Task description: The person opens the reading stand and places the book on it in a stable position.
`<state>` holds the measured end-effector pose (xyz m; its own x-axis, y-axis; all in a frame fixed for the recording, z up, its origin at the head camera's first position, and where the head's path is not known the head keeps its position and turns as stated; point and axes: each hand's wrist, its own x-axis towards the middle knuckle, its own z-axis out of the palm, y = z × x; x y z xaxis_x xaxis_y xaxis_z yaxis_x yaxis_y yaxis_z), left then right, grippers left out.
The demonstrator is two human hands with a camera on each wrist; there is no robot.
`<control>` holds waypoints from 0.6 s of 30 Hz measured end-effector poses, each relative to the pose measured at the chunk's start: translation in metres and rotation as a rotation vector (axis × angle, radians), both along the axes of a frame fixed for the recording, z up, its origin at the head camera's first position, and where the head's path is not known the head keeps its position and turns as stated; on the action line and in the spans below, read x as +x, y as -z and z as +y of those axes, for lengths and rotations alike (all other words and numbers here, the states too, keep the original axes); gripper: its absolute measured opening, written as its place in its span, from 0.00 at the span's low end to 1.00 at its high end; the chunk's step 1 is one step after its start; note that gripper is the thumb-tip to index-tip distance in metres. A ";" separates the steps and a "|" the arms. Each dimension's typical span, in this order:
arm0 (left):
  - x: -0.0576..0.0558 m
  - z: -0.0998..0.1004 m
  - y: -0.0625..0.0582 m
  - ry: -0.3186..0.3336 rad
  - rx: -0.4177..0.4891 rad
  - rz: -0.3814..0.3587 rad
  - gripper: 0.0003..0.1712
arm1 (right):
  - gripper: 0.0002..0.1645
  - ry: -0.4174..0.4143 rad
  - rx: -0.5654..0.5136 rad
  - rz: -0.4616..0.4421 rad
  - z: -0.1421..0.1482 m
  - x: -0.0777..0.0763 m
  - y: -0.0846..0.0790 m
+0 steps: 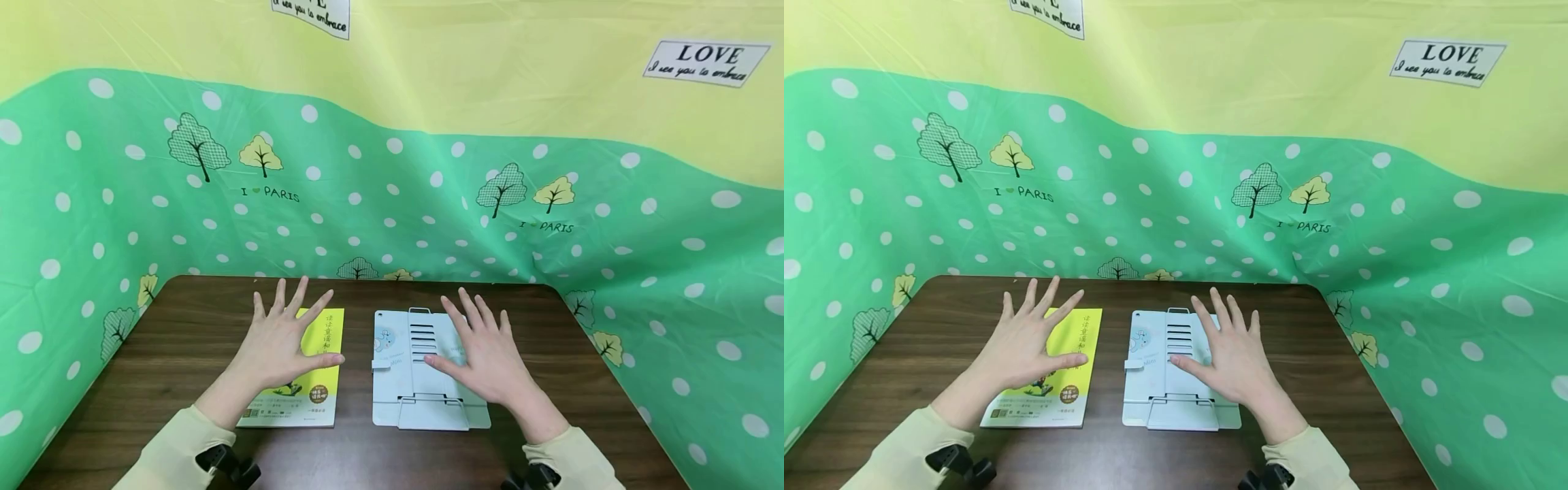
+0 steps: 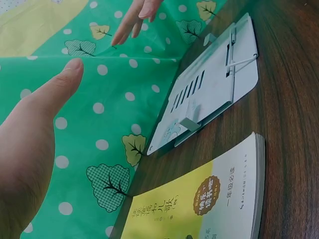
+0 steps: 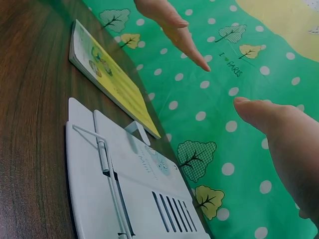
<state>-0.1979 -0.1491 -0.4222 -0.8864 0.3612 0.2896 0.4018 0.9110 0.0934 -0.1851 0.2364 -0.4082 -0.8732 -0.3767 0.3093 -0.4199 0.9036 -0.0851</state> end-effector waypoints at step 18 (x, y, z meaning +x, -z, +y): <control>0.005 0.014 -0.001 0.029 0.070 -0.054 0.64 | 0.62 0.011 -0.103 -0.057 0.018 0.007 -0.002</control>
<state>-0.1926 -0.1355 -0.4209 -0.8909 0.3672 0.2672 0.4202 0.8897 0.1787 -0.1780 0.2542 -0.4057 -0.8941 -0.3361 0.2959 -0.4022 0.8932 -0.2010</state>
